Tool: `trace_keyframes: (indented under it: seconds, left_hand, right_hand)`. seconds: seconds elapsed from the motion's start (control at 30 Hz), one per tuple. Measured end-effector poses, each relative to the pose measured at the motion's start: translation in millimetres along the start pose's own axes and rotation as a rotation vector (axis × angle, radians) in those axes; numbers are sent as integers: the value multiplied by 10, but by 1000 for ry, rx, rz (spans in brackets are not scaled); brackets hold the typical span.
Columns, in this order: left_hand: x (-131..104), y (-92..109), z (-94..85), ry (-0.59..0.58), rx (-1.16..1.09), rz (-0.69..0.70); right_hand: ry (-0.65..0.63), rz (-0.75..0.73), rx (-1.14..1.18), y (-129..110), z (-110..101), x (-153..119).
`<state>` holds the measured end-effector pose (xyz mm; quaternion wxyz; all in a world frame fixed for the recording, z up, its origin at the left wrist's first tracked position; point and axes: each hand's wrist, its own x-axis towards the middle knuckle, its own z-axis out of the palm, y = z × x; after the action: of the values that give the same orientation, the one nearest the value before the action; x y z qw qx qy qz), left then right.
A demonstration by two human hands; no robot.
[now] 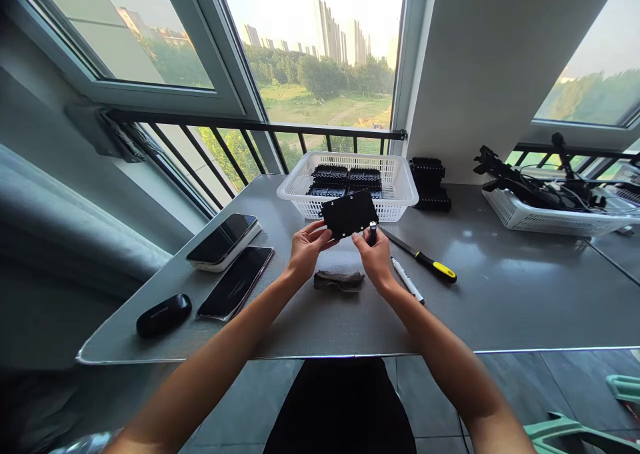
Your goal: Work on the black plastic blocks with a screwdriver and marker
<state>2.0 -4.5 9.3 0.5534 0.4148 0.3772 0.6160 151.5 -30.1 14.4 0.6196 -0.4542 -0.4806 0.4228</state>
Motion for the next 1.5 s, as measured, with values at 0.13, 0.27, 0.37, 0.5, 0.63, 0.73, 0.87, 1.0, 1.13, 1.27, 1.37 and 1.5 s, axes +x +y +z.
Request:
trace_keyframes:
  seconds: [0.13, 0.27, 0.37, 0.5, 0.63, 0.73, 0.87, 1.0, 1.13, 1.27, 1.37, 1.5]
  left_hand:
    - [-18, 17, 22, -46, -51, -49]
    - [-67, 23, 60, -167, -11, -56]
    - [-84, 9, 76, -194, 63, -46]
    - [-67, 1, 68, -150, 153, -52]
    - [-55, 21, 55, -165, 206, -58]
    - [-57, 31, 52, -223, 233, -69]
    - [-48, 19, 38, -202, 248, -59]
    - [-31, 5, 18, -141, 256, -26]
    - [-20, -3, 7, -143, 275, -7]
    - [-31, -9, 10, -142, 387, 68]
    - [-61, -5, 25, -155, 478, 121]
    - [-109, -2, 52, -198, 531, 180]
  right_hand:
    - [108, -96, -74, 76, 24, -1]
    - [122, -83, -52, 88, 39, -18]
    - [146, -93, -48, 98, 25, -4]
    - [229, -174, -126, 115, -2, 30]
    - [228, -206, -152, 104, -21, 53]
    - [213, -220, -187, 76, -33, 63]
    - [194, -245, -282, 0, -53, 44]
    - [240, -317, -355, -115, -78, -21]
    - [60, -218, -200, -204, -66, -68]
    - [-226, 48, 65, -243, -14, -66]
    - [-372, 206, 189, -247, 5, -54]
    - [-458, 368, 308, -244, -8, -44]
